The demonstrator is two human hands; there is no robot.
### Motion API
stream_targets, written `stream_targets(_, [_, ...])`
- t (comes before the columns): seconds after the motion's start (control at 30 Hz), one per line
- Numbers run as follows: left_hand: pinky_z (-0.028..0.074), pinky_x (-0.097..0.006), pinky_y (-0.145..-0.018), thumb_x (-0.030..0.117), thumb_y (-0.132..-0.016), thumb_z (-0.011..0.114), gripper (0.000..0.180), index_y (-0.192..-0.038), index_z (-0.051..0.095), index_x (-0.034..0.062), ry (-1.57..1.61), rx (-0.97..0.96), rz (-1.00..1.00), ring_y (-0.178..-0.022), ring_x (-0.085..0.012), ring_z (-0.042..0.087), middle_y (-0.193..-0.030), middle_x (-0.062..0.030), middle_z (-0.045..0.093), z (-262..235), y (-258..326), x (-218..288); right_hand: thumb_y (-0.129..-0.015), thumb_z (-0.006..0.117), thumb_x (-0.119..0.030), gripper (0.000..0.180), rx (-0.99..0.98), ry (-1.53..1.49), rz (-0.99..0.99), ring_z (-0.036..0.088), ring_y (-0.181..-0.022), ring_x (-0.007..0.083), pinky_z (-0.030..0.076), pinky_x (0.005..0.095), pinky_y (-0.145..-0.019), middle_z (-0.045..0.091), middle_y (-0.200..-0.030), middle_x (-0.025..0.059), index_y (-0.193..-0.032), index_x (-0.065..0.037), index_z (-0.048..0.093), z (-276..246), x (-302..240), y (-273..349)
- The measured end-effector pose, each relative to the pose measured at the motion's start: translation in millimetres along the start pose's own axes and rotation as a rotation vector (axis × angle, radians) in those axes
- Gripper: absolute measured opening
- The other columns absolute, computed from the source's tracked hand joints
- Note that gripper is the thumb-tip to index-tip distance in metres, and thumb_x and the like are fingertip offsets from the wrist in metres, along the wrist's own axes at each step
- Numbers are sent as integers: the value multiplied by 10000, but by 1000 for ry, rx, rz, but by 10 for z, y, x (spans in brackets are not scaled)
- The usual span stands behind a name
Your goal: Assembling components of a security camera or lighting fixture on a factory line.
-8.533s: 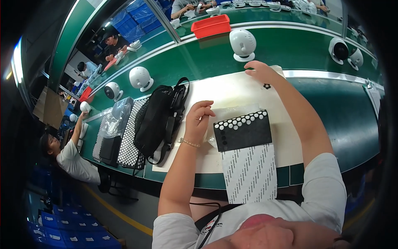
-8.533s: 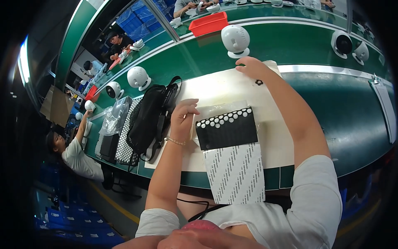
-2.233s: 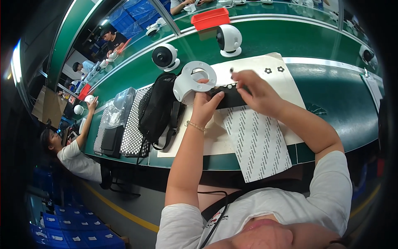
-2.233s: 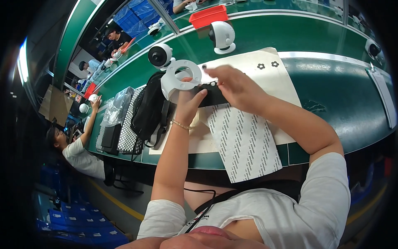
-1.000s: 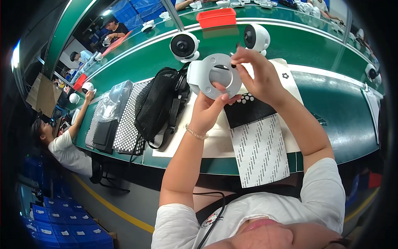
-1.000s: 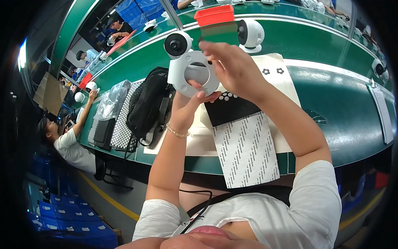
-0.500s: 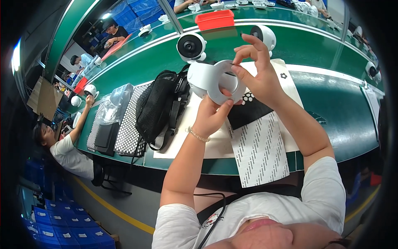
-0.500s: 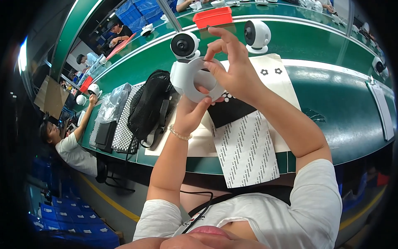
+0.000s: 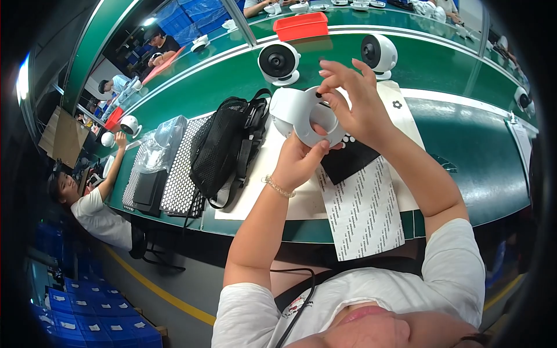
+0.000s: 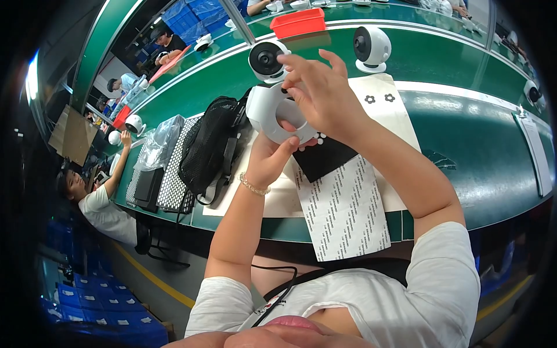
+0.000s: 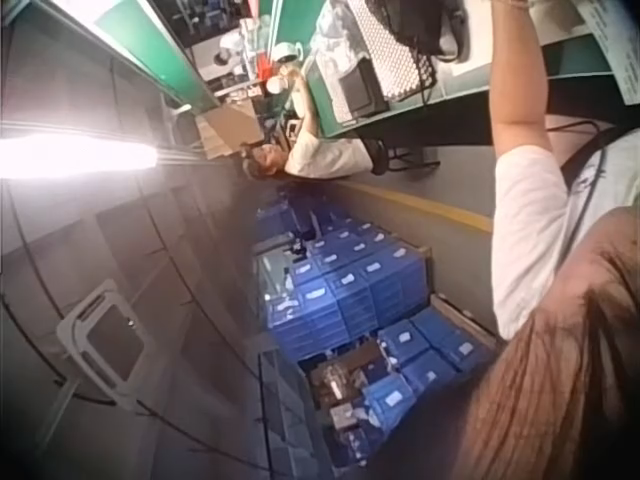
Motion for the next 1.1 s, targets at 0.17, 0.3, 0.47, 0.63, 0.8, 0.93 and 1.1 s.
stream_targets(0.17, [462,-241,-708,3,-851,469,174,-1007,401,33,34,29,33,-899,-169,579,-972,-69,515,-77,-29,-59,-759,560,-70,478,-47,107,-84,519,-1017,170,165,436,-1003,577,-989,15,-1199,-166,400,56,-110,46])
stream_targets(0.3, [444,-219,-661,1,-851,473,202,-1039,407,35,36,50,82,-898,-148,571,-993,-65,514,-90,-33,-58,-765,601,-157,199,-78,-143,150,307,-1245,267,152,443,-1012,393,-1306,86,-951,-104,550,36,14,36])
stream_targets(0.47, [423,-200,-634,-11,-841,474,285,-1109,385,32,-2,108,96,-853,-86,529,-1014,-41,492,-36,-50,-25,-786,569,-148,58,-176,-149,122,144,-1317,279,102,442,-1027,321,-1361,107,-796,-91,564,213,-141,98])
stream_targets(0.63, [411,-185,-611,-28,-826,459,348,-1153,359,33,-40,103,70,-804,-58,499,-989,-17,481,-55,-34,-37,-808,531,-153,69,-239,-148,138,125,-1324,281,68,440,-1033,280,-1387,104,-800,-95,567,311,-163,148])
stream_targets(0.8, [413,-182,-601,-46,-816,435,367,-1165,354,36,-69,101,110,-799,-56,508,-978,-24,489,-67,-59,-56,-821,532,-197,105,-218,-111,113,142,-1321,266,70,437,-1032,296,-1382,87,-829,-108,586,340,-153,179])
stream_targets(0.93, [424,-188,-632,-43,-814,437,367,-1163,354,36,-209,104,139,-849,-74,517,-1007,-32,494,-105,-24,-40,-835,510,-328,233,-187,54,-123,206,-1303,242,82,417,-1031,319,-1372,62,-925,-136,606,299,-195,223])
stream_targets(1.1, [454,-237,-741,-21,-831,477,329,-1134,362,35,-100,118,113,-901,-120,536,-1053,-50,488,-163,-96,-105,-834,471,-412,356,-248,228,-276,275,-1273,235,133,402,-1021,371,-1336,41,-1059,-154,570,264,-197,281])
Point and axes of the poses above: each hand's wrist, its own y-axis away from the middle knuckle, its own z-axis out of the palm, x = y × z, the point moved 5 cm from there along -y, towards the middle knuckle
